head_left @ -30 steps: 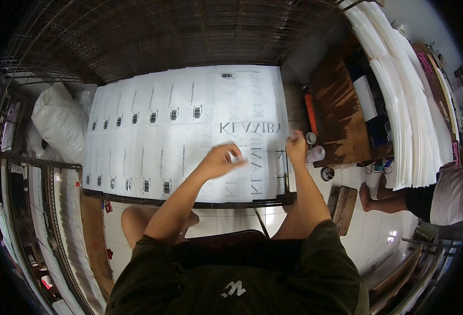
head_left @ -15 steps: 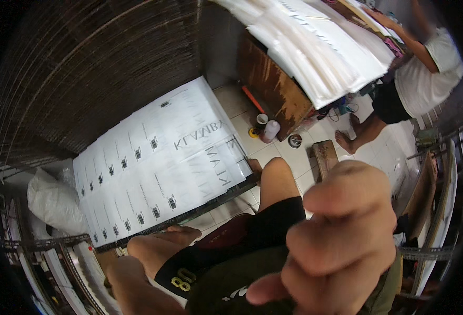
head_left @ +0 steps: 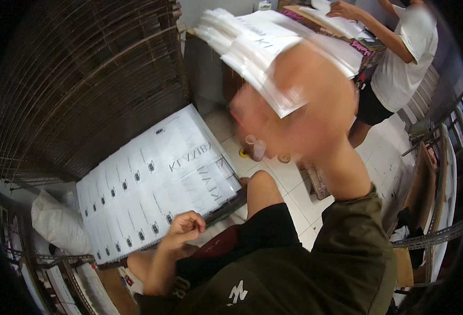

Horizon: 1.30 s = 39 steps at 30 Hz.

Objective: The person sits on the floor and repeatedly picks up white sheets of paper from a nearby table, then places them onto a large stack on a metal rack. The person continues this repetitive stacking process throughout the clip.

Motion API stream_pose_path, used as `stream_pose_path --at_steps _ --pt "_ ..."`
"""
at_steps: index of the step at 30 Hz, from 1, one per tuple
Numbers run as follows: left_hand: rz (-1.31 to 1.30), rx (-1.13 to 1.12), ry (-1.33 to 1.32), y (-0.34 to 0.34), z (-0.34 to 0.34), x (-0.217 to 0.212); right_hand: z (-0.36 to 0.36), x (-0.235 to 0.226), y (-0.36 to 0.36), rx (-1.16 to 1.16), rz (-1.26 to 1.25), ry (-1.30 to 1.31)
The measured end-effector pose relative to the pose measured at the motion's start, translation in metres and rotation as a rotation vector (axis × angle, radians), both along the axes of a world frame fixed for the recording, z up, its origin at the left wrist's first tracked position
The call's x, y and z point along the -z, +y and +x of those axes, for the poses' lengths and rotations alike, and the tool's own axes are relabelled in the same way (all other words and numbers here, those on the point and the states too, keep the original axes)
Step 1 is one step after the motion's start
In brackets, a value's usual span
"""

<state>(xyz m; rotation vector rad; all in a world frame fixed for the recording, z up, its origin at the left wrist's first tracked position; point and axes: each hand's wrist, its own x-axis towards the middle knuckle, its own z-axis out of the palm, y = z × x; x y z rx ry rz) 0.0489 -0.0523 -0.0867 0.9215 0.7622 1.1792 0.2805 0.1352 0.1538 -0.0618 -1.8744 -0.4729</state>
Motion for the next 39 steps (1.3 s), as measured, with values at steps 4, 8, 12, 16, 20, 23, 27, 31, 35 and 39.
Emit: stream_pose_path --at_steps 4,8,12,16,20,23,27,31,35,39 --pt "-0.317 -0.134 0.052 -0.01 0.031 0.084 0.115 0.031 0.189 0.312 -0.535 0.991" --pt "-0.453 -0.175 -0.061 -0.028 0.026 0.11 0.179 0.084 0.27 0.253 -1.232 1.189" --pt "-0.509 -0.222 -0.092 -0.023 0.027 0.097 0.157 0.079 0.268 0.059 -1.486 0.678" --pt "-0.405 -0.179 -0.002 0.0 0.034 0.086 0.109 0.047 0.25 -0.342 -1.307 0.655" --pt "-0.257 -0.126 0.201 0.035 0.027 0.044 0.047 0.003 0.194 -0.532 -1.147 0.567" --pt "-0.063 -0.207 0.195 0.065 0.006 -0.012 0.012 -0.027 0.108 -0.708 -1.04 0.498" --pt "0.082 -0.238 -0.013 0.089 -0.016 -0.109 -0.012 -0.036 0.022 -0.931 -1.019 0.444" --pt "0.21 -0.279 -0.226 0.076 -0.048 -0.151 -0.042 -0.023 -0.008 -0.988 -1.19 0.38" --pt "0.134 -0.542 -0.304 0.05 -0.088 -0.154 -0.075 0.016 0.015 -0.947 -1.497 0.336" --pt "-0.001 -0.8 -0.102 0.066 -0.114 -0.137 -0.12 0.069 0.061 -0.849 -1.791 0.325"
